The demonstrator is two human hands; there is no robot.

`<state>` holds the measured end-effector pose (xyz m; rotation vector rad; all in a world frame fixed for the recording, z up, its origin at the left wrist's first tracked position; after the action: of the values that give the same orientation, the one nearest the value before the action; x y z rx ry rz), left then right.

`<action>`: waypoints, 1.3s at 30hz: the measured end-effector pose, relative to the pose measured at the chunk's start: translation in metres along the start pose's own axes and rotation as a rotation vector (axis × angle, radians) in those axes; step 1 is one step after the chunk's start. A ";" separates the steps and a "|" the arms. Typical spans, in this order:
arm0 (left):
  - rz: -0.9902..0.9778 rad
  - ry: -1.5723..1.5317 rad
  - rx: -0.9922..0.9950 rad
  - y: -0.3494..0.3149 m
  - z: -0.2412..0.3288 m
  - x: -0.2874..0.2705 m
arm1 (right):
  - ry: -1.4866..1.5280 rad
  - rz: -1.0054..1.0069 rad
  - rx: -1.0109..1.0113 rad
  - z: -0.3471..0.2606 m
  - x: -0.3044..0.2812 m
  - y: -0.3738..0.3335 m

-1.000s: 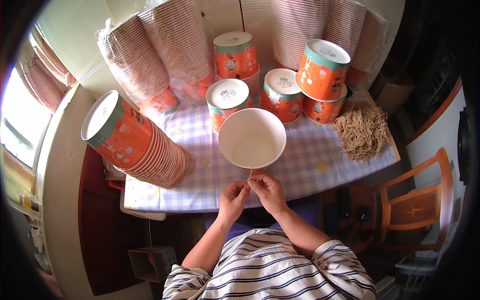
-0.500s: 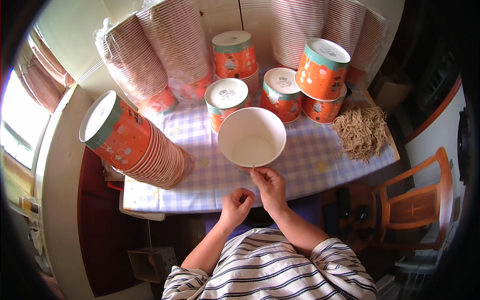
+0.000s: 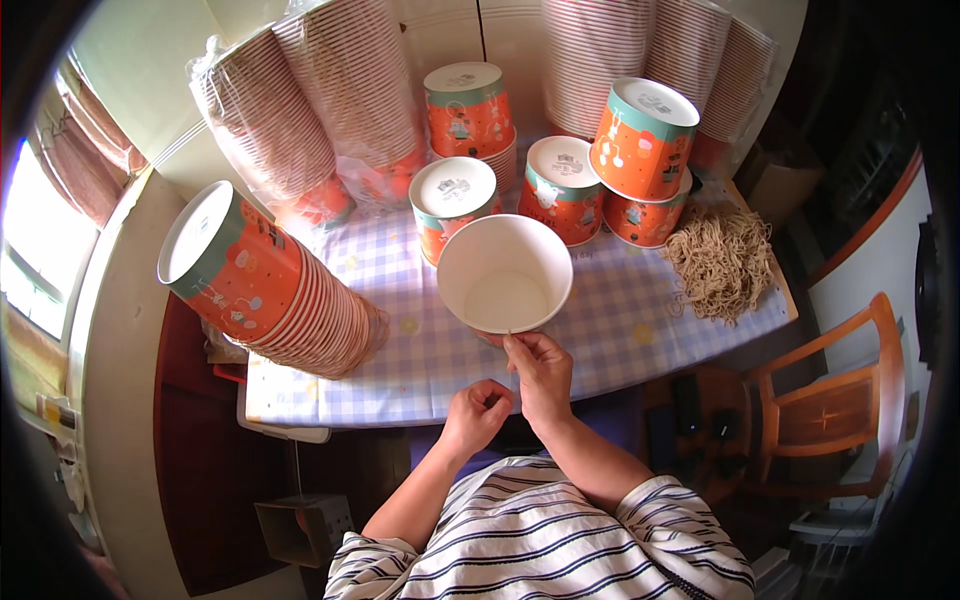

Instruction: Attach string handles to decorative paper buckets.

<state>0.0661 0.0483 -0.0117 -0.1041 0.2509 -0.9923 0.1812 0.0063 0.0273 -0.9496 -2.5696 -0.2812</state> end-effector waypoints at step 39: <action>0.013 0.872 0.647 0.031 0.155 -0.021 | 0.152 -0.121 0.162 0.028 -0.008 0.002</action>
<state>0.1200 0.0786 0.1348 0.9369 0.7052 -1.0163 0.1802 0.0116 -0.0013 -0.6891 -2.4708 -0.1677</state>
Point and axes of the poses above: each hand's wrist, its own y-axis towards the middle knuckle, its own x-axis out of the palm, z = x × y, the point moved 9 cm from there along y, towards the middle knuckle, and after that the axes turned 10 degrees about -z, right-handed, at the moved point
